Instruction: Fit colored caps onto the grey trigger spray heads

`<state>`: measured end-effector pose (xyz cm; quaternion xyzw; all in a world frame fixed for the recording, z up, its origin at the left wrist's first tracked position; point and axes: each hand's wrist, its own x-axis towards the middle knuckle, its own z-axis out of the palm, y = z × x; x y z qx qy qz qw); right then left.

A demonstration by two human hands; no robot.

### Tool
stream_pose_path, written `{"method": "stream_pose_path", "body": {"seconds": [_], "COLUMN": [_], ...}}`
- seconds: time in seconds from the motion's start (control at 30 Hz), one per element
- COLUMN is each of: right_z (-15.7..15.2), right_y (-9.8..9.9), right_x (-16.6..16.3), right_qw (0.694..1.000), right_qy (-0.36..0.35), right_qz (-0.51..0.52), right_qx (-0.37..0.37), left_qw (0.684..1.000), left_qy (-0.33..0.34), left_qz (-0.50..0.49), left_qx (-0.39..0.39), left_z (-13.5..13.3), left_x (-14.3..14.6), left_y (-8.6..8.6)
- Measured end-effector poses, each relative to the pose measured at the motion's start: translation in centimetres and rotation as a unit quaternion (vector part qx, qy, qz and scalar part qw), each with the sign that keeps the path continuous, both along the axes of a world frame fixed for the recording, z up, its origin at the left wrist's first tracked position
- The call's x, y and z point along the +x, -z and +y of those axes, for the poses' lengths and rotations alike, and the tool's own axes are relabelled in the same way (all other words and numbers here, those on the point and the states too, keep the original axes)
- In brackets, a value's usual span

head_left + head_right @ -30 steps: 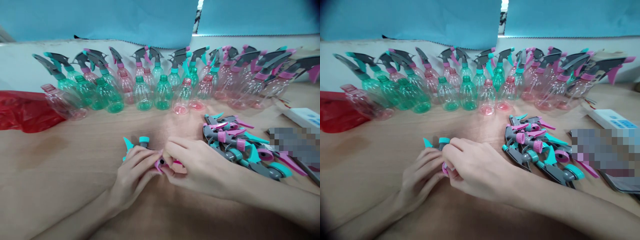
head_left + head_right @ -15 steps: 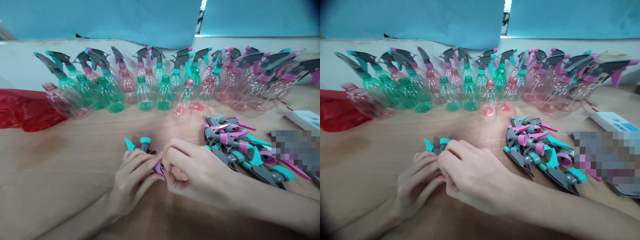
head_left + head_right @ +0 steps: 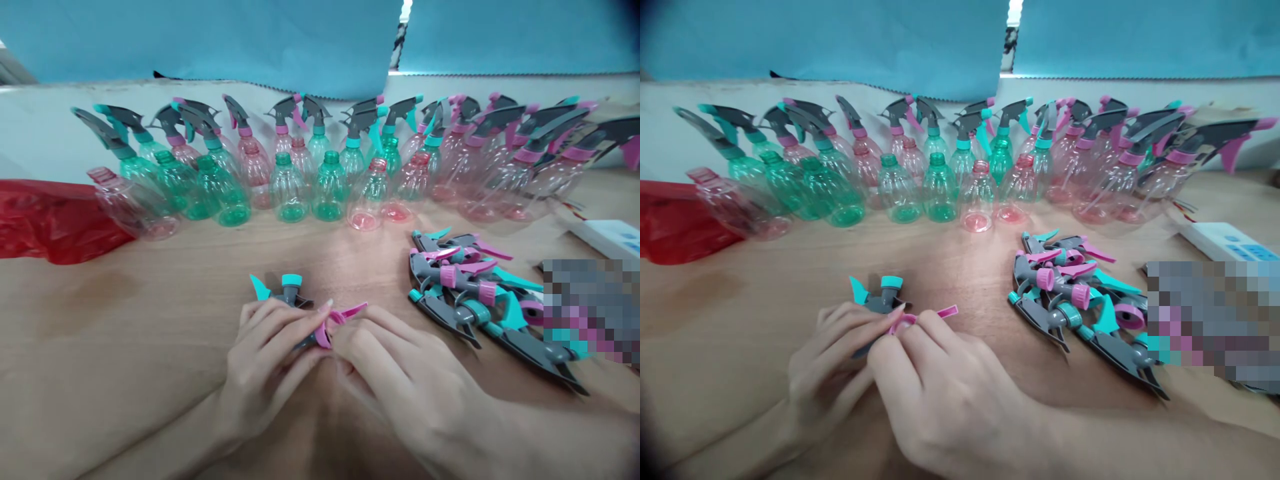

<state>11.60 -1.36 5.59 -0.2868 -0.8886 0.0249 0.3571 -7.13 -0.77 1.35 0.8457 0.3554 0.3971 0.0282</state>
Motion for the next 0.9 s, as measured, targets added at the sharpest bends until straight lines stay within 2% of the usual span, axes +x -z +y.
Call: {"method": "stream_pose_path", "body": {"seconds": [0.17, 0.23, 0.3, 0.43, 0.53, 0.6, 0.7, 0.9], "right_z": [0.1, 0.4, 0.8, 2.2, 3.2, 3.6, 3.9, 4.1], "right_y": [-1.0, -1.3, -1.8, -2.4, -2.6, -2.5, -2.5, -2.6], "right_x": [0.5, 0.9, 1.4, 2.1, 2.4, 2.4, 2.5, 2.8], "right_qw": [0.997, 0.993, 0.982, 0.929, 0.861, 0.819, 0.788, 0.759], "right_qy": [0.061, 0.088, 0.090, 0.066, 0.006, -0.026, -0.052, -0.089], "right_qz": [0.037, 0.061, 0.097, 0.155, 0.202, 0.220, 0.237, 0.238], "right_qx": [0.008, -0.038, -0.131, -0.330, -0.466, -0.529, -0.566, -0.599], "left_qw": [1.000, 1.000, 1.000, 1.000, 1.000, 1.000, 1.000, 0.998], "left_qy": [-0.011, -0.008, -0.005, -0.002, 0.004, 0.011, 0.019, 0.018], "left_qz": [-0.005, -0.009, -0.011, -0.005, -0.007, -0.009, -0.016, -0.056], "left_qx": [0.000, 0.000, -0.002, -0.001, -0.001, -0.006, -0.007, -0.032], "left_z": [-0.2, -0.2, 0.0, 0.2, 0.2, 0.2, 0.1, 0.0], "left_x": [0.1, 0.1, 0.1, 0.1, 0.1, 0.1, 0.1, 0.1], "left_y": [-0.5, -0.3, -0.1, 0.1, 0.0, -0.1, -0.2, 0.0]}}
